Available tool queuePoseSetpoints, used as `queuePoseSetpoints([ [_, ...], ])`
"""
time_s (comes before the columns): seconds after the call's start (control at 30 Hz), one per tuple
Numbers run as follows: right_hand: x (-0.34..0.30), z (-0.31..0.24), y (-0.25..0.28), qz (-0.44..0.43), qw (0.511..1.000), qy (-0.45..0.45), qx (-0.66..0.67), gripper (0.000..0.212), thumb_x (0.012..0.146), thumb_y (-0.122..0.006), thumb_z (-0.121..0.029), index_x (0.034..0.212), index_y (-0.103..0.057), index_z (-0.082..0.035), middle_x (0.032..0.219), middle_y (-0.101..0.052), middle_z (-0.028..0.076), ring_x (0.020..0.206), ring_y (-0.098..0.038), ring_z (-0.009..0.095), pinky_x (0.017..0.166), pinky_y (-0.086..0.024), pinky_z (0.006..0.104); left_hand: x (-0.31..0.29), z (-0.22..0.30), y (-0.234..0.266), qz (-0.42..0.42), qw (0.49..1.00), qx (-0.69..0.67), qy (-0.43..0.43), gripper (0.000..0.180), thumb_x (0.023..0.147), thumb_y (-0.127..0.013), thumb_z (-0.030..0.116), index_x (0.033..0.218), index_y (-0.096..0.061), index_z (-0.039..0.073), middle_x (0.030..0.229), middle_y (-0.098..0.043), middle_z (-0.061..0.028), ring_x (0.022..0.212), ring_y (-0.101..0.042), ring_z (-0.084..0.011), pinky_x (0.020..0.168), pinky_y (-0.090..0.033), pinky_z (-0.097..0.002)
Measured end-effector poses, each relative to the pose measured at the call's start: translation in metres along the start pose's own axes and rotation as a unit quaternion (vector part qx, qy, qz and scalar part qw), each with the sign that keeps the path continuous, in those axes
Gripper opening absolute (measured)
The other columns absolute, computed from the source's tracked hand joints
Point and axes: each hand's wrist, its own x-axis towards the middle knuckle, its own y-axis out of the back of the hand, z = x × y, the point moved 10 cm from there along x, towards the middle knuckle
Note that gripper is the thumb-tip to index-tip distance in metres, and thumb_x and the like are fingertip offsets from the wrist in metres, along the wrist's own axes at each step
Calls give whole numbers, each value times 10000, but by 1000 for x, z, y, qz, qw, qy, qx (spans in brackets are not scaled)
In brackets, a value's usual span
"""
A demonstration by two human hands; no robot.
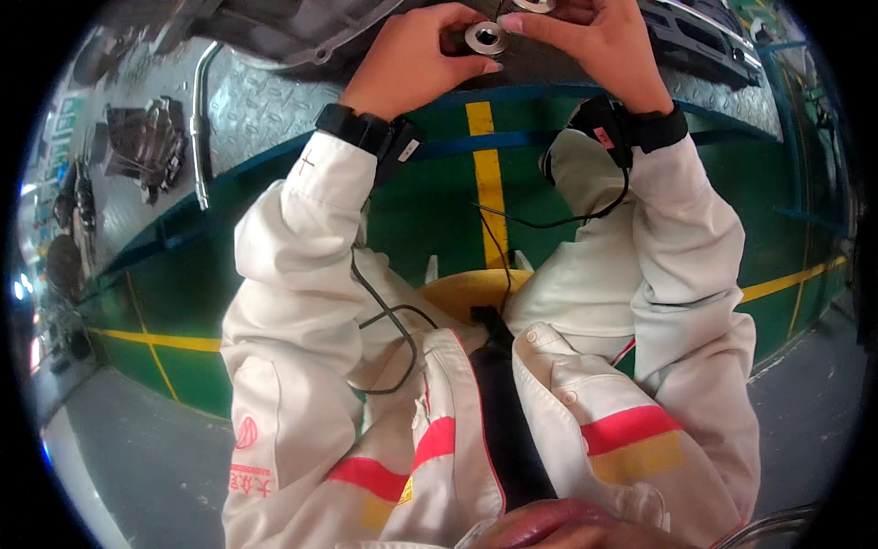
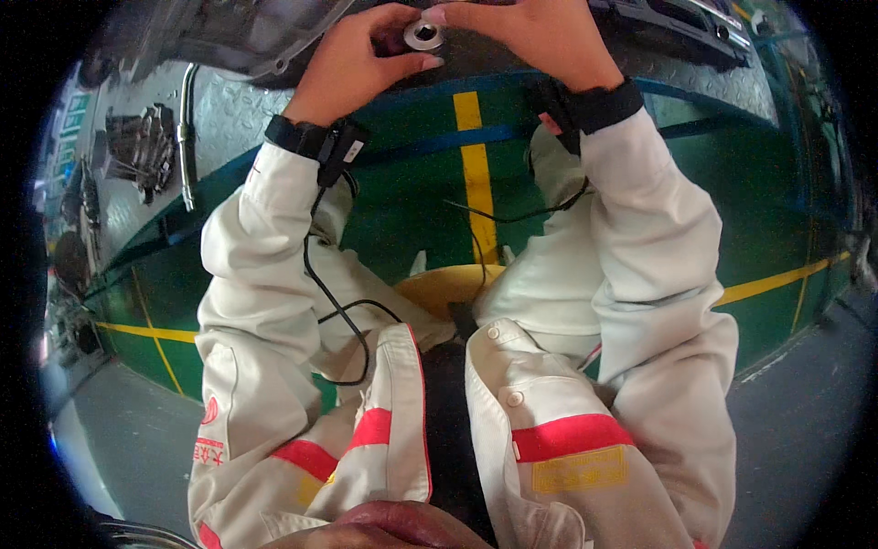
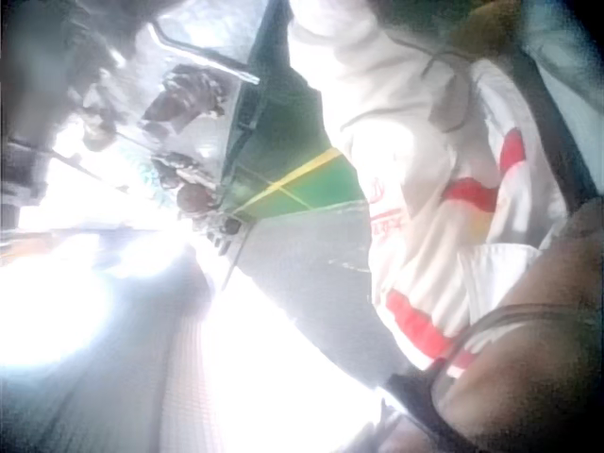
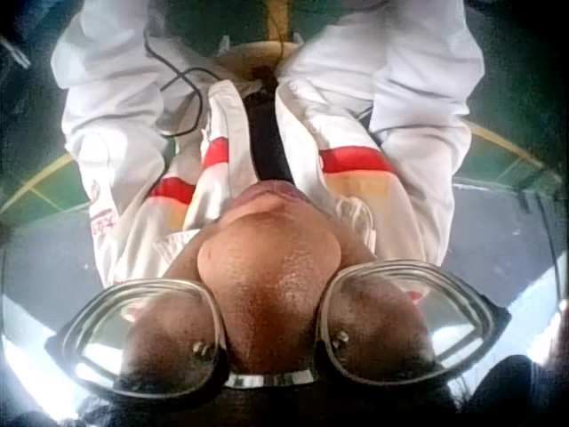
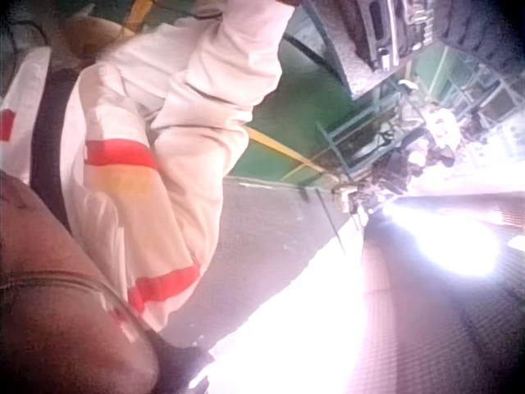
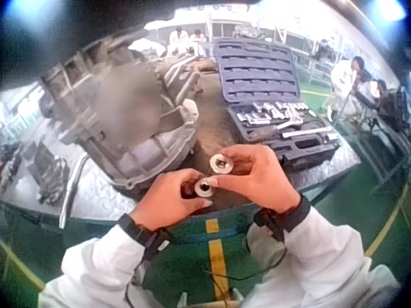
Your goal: The person disassembles and handles various metallic transmission components on a workbench, including a larger housing and smaller internal gears and shafts.
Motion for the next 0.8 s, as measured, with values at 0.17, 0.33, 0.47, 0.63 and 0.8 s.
queuePoseSetpoints([
  [0.17,-3,-1,-22,-27,1000,-13,-3,315,864,-798,22,1152,-688,83,1034,-747,77,926,-701,117,823,-575,267,0,-8,-7,-26,994,-105,-4,318,820,-814,34,1094,-671,-42,900,-735,-76,815,-666,-116,734,-537,-295],
  [0.33,0,3,-32,-31,998,-39,-49,302,862,-798,21,1143,-697,69,1039,-743,73,942,-703,125,842,-576,275,0,1,1,5,997,-44,-63,300,807,-832,79,1042,-684,-37,903,-750,-125,815,-704,-180,744,-540,-333],
  [0.47,1,7,-28,-47,997,-43,-47,368,872,-783,23,1219,-664,57,1094,-739,82,982,-704,137,865,-569,280,-2,6,5,25,994,-27,-104,337,791,-848,133,1027,-685,-43,890,-743,-174,817,-729,-245,732,-545,-360],
  [0.63,1,7,-19,-67,997,-21,-36,446,885,-765,28,1303,-613,54,1148,-734,103,1018,-701,143,904,-561,288,-11,5,6,17,996,-12,-82,321,793,-842,134,1009,-690,-47,842,-735,-177,755,-717,-256,691,-534,-369],
  [0.8,1,16,-18,-66,996,-19,-50,434,879,-759,43,1291,-622,53,1128,-739,101,1022,-705,146,913,-561,290,-13,11,11,57,993,9,-107,293,812,-825,115,1015,-692,-50,831,-738,-163,727,-704,-213,675,-532,-357],
])
